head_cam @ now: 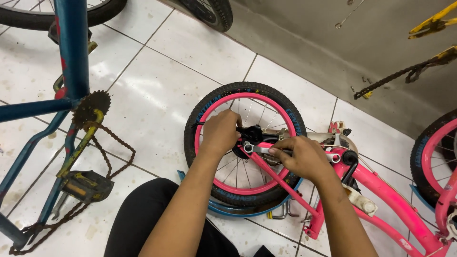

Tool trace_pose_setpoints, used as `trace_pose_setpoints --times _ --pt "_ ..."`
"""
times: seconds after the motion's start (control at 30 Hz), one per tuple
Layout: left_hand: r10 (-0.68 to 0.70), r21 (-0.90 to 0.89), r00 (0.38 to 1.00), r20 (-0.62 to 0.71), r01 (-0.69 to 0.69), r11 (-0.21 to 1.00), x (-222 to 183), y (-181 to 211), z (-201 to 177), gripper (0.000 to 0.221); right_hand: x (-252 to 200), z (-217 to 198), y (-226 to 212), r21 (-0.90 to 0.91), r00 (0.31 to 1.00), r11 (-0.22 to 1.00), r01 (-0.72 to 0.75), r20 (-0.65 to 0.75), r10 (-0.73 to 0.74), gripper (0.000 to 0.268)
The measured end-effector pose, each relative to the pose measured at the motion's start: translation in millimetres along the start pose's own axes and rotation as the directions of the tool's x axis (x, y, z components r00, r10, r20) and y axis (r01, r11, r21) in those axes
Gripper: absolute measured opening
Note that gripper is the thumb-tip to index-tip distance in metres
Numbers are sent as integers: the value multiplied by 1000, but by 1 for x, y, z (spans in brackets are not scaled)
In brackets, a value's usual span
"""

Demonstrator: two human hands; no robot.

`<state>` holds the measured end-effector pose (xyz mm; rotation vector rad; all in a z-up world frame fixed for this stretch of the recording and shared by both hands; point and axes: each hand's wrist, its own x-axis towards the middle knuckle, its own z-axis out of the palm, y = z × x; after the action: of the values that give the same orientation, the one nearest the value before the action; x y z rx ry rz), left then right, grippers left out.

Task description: Tightening the rear wheel axle nut of a pink bicycle using a wrench and pliers.

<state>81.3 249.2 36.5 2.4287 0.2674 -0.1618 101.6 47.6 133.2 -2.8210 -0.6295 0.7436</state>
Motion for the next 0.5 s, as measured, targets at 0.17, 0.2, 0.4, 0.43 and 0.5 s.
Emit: trace_pose_setpoints --times 0.17,0.2,0.4,0.43,0.5 --pt "-18 -68 998 60 22 997 -11 4 -11 31 14 12 1 -129 1000 992 -10 -5 9 29" --pt "0 -60 996 94 6 998 -14 6 -15 39 15 14 -2 -171 1000 985 -5 -9 3 30" --pt "-8 -72 997 81 14 997 -18 14 -20 46 50 18 13 -296 999 955 -4 -42 -9 26" --pt "-4 -68 997 78 9 998 -15 12 -15 46 57 20 16 -295 999 956 -6 -48 -9 26" --pt "16 4 999 33 -16 1000 -12 8 -2 47 70 25 23 -288 1000 958 -12 -16 8 28"
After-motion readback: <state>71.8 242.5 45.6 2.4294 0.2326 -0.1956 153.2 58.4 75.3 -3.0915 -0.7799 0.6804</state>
